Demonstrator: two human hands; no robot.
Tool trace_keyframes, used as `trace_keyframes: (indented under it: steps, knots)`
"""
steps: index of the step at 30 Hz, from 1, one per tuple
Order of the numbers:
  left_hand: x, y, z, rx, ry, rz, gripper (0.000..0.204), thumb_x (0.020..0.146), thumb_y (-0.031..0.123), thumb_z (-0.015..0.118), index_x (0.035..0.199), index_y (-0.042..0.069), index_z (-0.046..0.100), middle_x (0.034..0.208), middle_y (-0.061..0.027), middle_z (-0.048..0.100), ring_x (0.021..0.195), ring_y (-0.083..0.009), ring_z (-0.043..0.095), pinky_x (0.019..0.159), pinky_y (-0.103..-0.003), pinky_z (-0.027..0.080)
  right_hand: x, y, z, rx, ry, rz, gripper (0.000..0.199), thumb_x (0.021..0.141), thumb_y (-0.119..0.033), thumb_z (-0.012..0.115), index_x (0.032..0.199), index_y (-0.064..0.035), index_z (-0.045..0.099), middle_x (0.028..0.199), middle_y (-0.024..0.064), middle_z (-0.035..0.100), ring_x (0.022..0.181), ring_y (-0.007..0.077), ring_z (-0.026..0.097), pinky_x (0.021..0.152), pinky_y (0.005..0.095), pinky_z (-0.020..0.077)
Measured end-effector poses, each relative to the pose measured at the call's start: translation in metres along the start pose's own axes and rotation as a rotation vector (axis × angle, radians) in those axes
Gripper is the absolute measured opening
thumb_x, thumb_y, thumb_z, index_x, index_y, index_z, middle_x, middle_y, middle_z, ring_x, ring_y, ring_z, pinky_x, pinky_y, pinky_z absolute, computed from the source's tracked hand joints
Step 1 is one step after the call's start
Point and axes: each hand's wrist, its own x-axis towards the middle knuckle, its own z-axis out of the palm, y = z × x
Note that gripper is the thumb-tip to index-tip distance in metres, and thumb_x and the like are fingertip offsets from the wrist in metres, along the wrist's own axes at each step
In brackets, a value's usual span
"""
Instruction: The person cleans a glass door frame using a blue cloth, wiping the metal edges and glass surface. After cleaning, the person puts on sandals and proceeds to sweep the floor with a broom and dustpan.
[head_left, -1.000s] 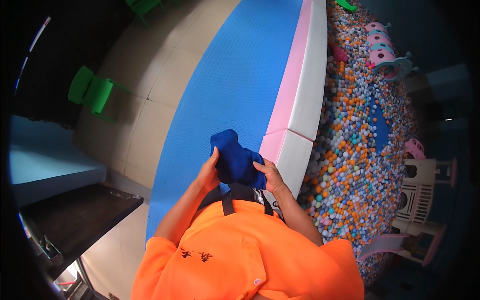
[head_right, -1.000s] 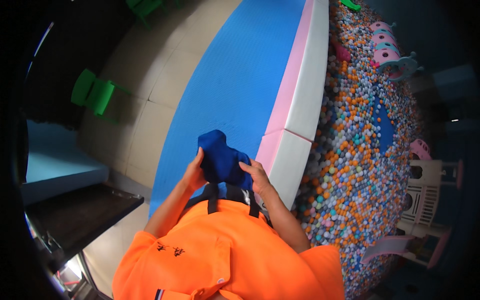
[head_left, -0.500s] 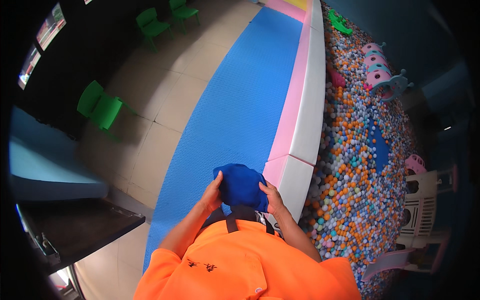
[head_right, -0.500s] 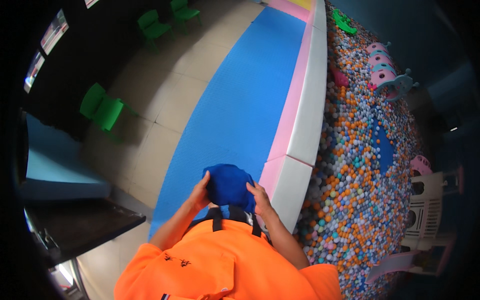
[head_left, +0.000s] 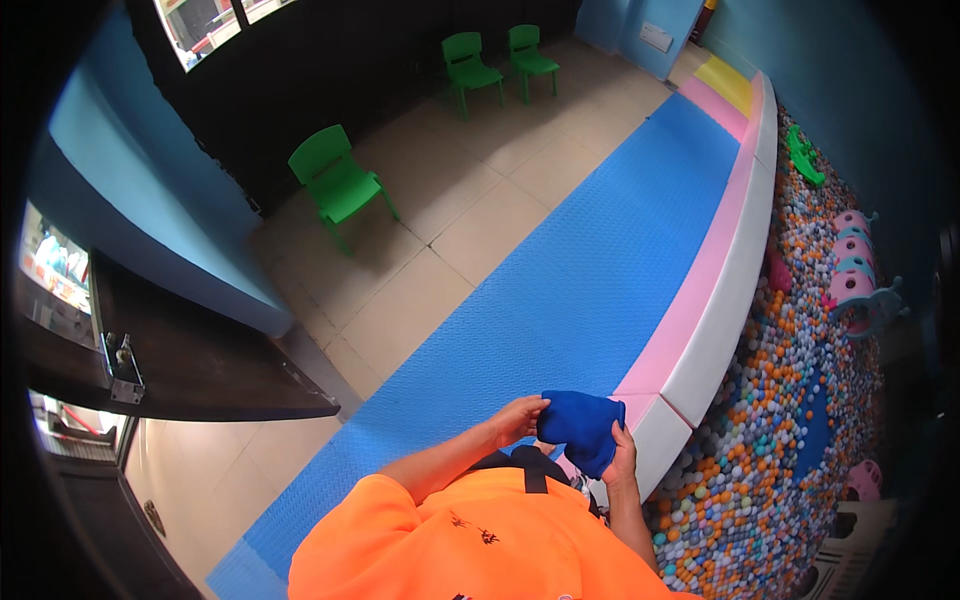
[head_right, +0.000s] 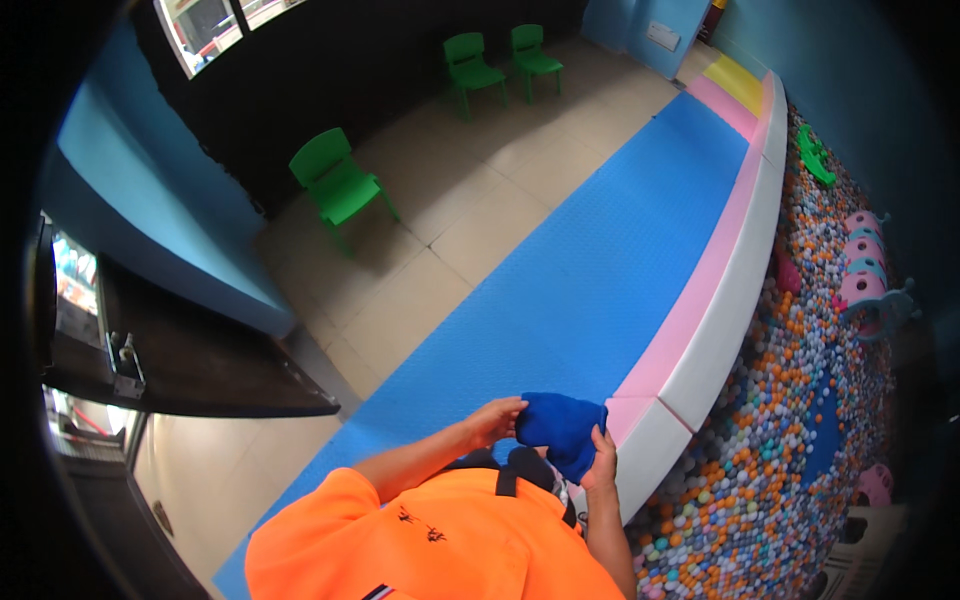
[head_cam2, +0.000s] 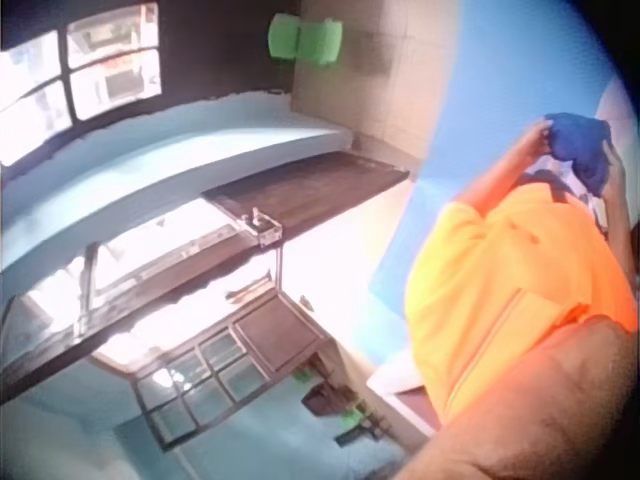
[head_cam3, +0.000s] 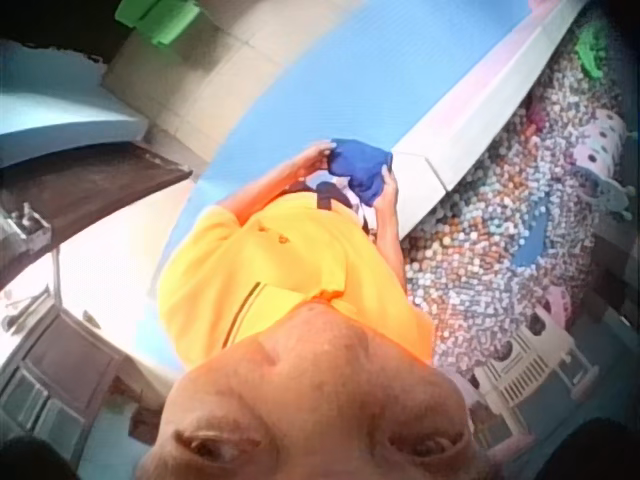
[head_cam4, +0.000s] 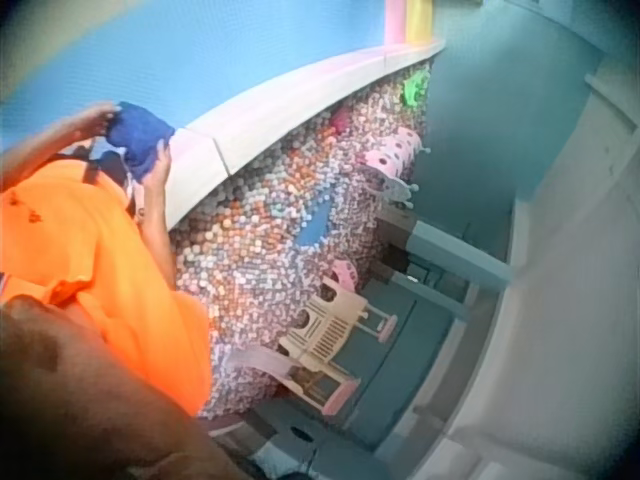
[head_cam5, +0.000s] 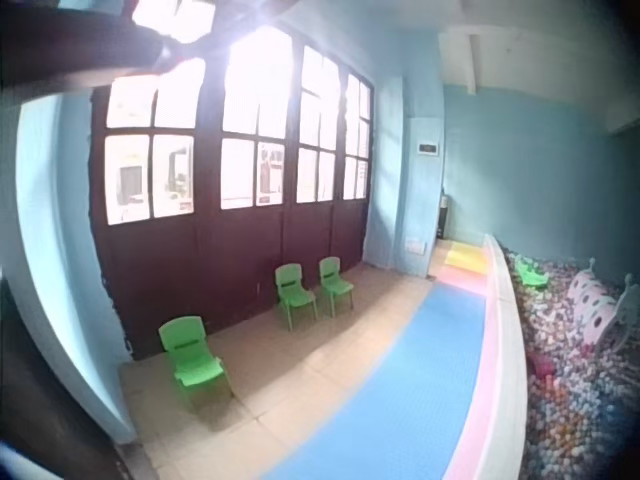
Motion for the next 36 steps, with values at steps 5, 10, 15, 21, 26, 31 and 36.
trace_keyframes:
  steps: [5,10,15,21,26,31,36]
  knots:
    - [-0.008,0.008,-0.002,0.058,0.024,0.069,0.036,0.089,0.023,0.058,0.121,0.01,0.049,0.11,-0.0055,0.057,0.098,-0.0171,0.057,0.081,-0.032,0.047,0.008,0.003,0.012,-0.038,-0.043,0.012,0.04,0.095,-0.02,0.044,0.131,-0.0026,0.039,0.125,0.0162,0.051,0.109,0.0319,0.055,0.091,0.0469,0.0469]
    - [-0.029,0.022,0.008,-0.167,-0.244,0.186,0.084,0.08,0.015,0.07,0.144,0.019,0.016,0.14,-0.0098,0.034,0.126,-0.0261,0.038,0.102,-0.041,0.037,0.006,-0.011,0.044,-0.063,-0.159,-0.014,0.041,0.094,-0.022,0.046,0.13,-0.0034,0.039,0.126,0.0173,0.05,0.111,0.0344,0.054,0.091,0.0505,0.0466]
    - [-0.001,0.009,-0.007,-0.116,-0.165,0.047,0.042,0.084,0.023,0.065,0.118,0.002,0.054,0.114,-0.0083,0.059,0.106,-0.0185,0.055,0.094,-0.035,0.042,0.035,-0.015,0.039,-0.146,-0.183,0.065,0.042,0.094,-0.02,0.046,0.131,0.0001,0.038,0.126,0.0168,0.05,0.111,0.0317,0.053,0.094,0.045,0.0448]
    - [0.022,0.009,-0.012,0.146,-0.002,0.176,0.038,0.085,0.022,0.062,0.118,0.002,0.056,0.113,-0.0054,0.06,0.104,-0.0175,0.055,0.095,-0.034,0.039,0.073,-0.013,0.0,-0.246,-0.172,0.183,0.039,0.095,-0.017,0.044,0.129,0.0017,0.039,0.12,0.018,0.054,0.106,0.0301,0.056,0.091,0.0418,0.0471]
    - [0.056,0.021,-0.003,-0.013,0.137,0.256,0.039,0.088,0.023,0.059,0.12,0.003,0.053,0.116,-0.0075,0.058,0.106,-0.0191,0.054,0.095,-0.034,0.039,0.123,-0.036,0.007,-0.285,-0.221,0.176,0.037,0.095,-0.019,0.044,0.127,-0.0011,0.041,0.119,0.0182,0.054,0.106,0.0321,0.057,0.091,0.0464,0.0474]
    - [0.054,0.046,0.031,-0.131,0.269,0.385,0.04,0.089,0.023,0.058,0.123,0.002,0.051,0.119,-0.0084,0.056,0.107,-0.0199,0.053,0.095,-0.034,0.04,0.167,-0.068,0.025,-0.335,-0.31,0.27,0.035,0.096,-0.019,0.043,0.125,-0.0011,0.042,0.119,0.0176,0.054,0.105,0.0321,0.057,0.092,0.0459,0.0471]
    - [0.072,0.03,0.032,-0.198,0.384,0.543,0.04,0.089,0.023,0.057,0.121,0.0,0.05,0.115,-0.0089,0.057,0.102,-0.0177,0.054,0.091,-0.033,0.043,0.204,-0.085,0.042,-0.41,-0.46,0.445,0.032,0.095,-0.02,0.044,0.123,-0.0024,0.044,0.116,0.0166,0.055,0.103,0.0322,0.058,0.089,0.0458,0.0482]
